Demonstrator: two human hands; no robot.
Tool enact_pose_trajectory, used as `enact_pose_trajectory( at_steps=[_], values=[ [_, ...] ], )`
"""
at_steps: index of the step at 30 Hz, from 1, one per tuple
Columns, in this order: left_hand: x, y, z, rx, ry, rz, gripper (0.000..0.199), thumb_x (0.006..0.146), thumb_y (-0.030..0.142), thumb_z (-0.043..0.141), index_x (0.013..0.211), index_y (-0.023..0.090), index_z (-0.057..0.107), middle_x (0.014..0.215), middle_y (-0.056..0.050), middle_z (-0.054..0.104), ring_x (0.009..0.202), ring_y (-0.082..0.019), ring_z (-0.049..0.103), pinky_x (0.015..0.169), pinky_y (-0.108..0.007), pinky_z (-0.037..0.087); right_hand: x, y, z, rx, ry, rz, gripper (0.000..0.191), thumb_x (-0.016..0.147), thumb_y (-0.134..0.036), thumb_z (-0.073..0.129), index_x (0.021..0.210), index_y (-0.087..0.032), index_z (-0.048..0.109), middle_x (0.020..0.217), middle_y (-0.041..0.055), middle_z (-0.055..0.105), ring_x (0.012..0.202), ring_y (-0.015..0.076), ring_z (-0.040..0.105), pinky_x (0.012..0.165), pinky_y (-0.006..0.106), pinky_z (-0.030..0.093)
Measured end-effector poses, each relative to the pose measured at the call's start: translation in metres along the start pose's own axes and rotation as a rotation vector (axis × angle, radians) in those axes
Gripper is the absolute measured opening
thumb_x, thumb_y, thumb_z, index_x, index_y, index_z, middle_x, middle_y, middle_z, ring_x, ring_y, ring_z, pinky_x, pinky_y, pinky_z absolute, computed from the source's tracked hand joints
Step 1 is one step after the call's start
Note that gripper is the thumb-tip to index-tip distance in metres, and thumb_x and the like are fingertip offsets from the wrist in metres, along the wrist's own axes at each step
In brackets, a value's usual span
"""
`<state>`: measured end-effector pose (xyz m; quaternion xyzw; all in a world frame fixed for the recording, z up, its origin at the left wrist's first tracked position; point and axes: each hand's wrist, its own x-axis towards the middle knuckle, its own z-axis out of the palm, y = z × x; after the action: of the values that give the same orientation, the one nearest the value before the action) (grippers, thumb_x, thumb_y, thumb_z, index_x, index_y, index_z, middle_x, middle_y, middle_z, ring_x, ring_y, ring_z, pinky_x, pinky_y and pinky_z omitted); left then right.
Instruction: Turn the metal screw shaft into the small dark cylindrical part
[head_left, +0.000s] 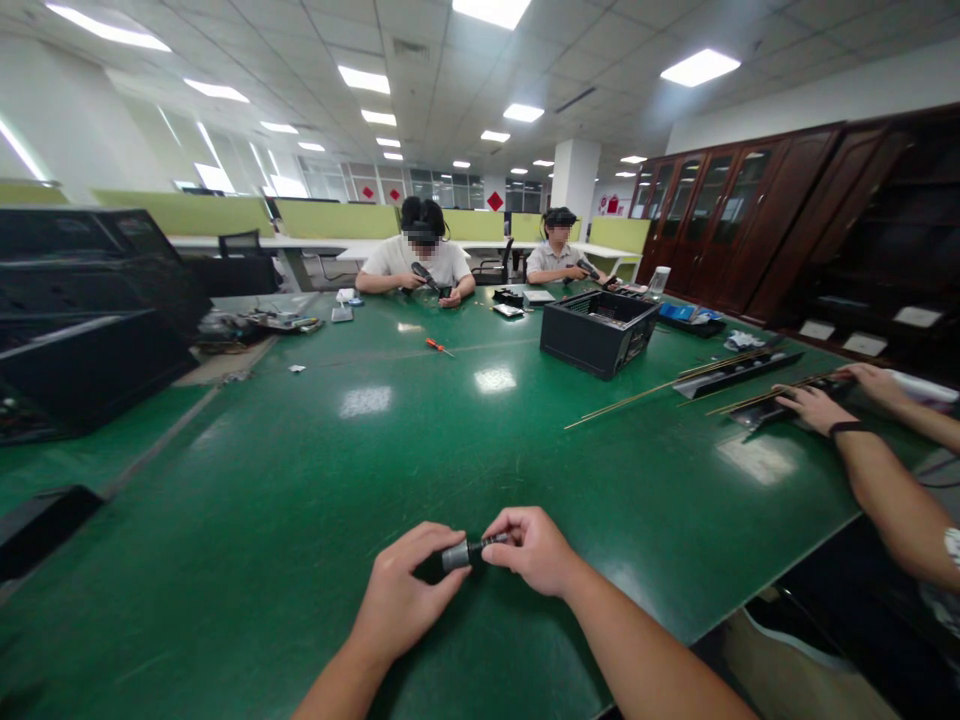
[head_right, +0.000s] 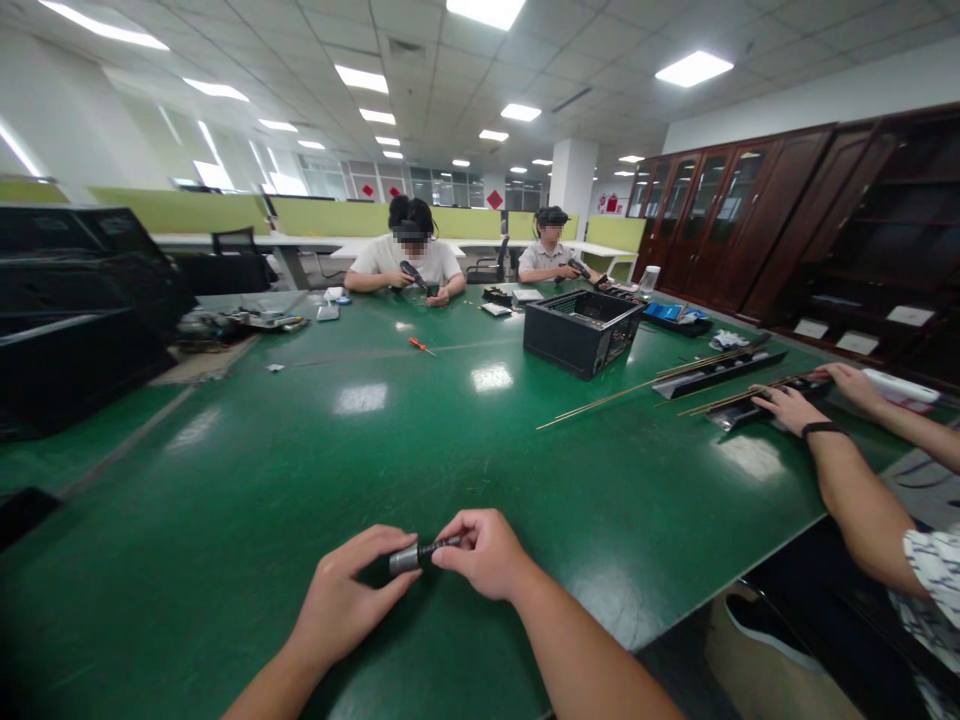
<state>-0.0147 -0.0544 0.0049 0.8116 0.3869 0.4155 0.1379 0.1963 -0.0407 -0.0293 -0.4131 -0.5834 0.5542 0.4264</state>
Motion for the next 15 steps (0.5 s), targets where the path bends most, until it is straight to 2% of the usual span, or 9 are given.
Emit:
enact_pose_trajectory(
  at_steps=[15],
  values=[
    [0.0013, 0.0016, -0.0011, 0.012, 0.016, 0.009, 0.02, 0.08, 0.022, 0.071, 0.1, 0.021, 0.072, 0.091, -0.006, 0.071, 0.082, -0.019, 0.069, 0.074, -0.028, 0.057, 0.0002, -0.0008, -0.0009, -0.003, 0.009, 0.007, 0.018, 0.071, -0.026, 0.075, 0.083, -0.014, 0.068, 0.054, -0.0057, 0.049, 0.047, 0.0075, 0.04, 0.045, 0.02, 0.027]
  ],
)
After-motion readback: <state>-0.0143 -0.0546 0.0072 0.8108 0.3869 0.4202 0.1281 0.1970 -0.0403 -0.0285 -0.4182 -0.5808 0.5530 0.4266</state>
